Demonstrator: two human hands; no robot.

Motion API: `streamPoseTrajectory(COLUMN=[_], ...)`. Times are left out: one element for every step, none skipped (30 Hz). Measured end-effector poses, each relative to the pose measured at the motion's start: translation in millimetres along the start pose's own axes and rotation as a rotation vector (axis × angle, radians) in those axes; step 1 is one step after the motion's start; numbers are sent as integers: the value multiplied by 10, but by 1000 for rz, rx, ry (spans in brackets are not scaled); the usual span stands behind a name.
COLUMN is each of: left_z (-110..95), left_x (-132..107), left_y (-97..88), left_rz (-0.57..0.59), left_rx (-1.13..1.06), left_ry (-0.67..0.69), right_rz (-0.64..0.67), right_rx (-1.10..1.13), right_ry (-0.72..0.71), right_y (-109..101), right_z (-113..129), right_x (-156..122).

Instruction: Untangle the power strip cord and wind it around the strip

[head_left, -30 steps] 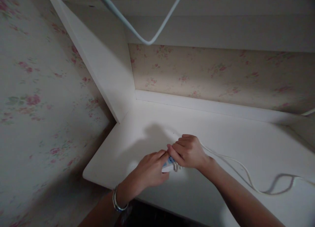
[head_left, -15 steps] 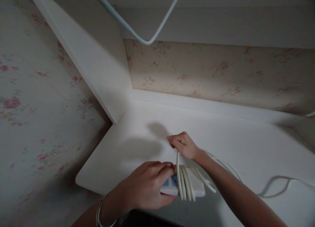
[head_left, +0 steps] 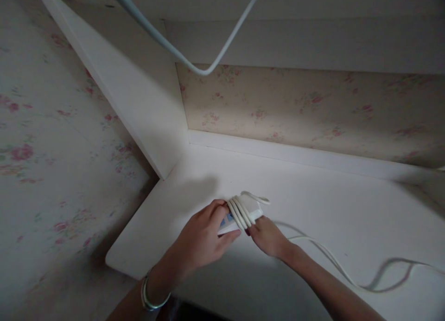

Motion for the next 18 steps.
streamPoseTrajectory(left_z=[48, 98, 145, 184, 214, 232, 238, 234, 221, 202, 180, 158, 136, 113, 90, 64, 35, 0], left_x=[11, 16, 17, 13, 4, -9, -24, -41, -59, -77, -93, -107, -120, -132, -144, -157, -171, -188], left_y=[39, 83, 131, 179, 226, 271, 312, 348, 378, 403, 423, 440, 457, 477, 502, 528, 556, 584], left_rz=[-12, -21, -24, -24, -21, -11, 4, 23, 46, 67, 85, 98, 106, 116, 127, 138, 154, 176], left_rx=[42, 83, 121, 153, 178, 196, 206, 210, 209, 207, 207, 210, 217, 224, 231, 236, 236, 233], left_ry=[-24, -48, -66, -75, -76, -68, -51, -30, -7, 16, 34, 47, 54, 61, 68, 74, 86, 106], right_rz=[30, 38, 21, -1, -27, -61, -104, -154, -207, -258, -302, -339, -369, -396, -420, -439, -450, -451], right_rx=[-100, -202, -270, -321, -355, -377, -388, -390, -389, -386, -384, -382, -381, -378, -373, -364, -353, -340], right_ry=[23, 38, 8, -32, -79, -137, -199, -261, -314, -359, -395, -423, -448, -473, -500, -527, -549, -566], right_y=[-2, -19, -46, -77, -114, -157, -207, -265, -326, -388, -447, -499, -545, -582, -613, -635, -650, -657], right_z=[22, 52, 103, 158, 214, 268, 319, 363, 398, 425, 447, 466, 488, 513, 544, 576, 608, 637], right_x=[-67, -132, -190, -243, -288, -325, -354, -375, -389, -396, -397, -391, -382, -368, -352, -330, -302, -268])
Point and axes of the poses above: each hand's wrist, its own x-axis towards the middle knuckle, its own y-axis out of the palm, z = x × y, the point moved 4 cm from there along x, towards the middle knuckle, and after that the axes turned 5 degrees about -z, right-handed, at the moved point
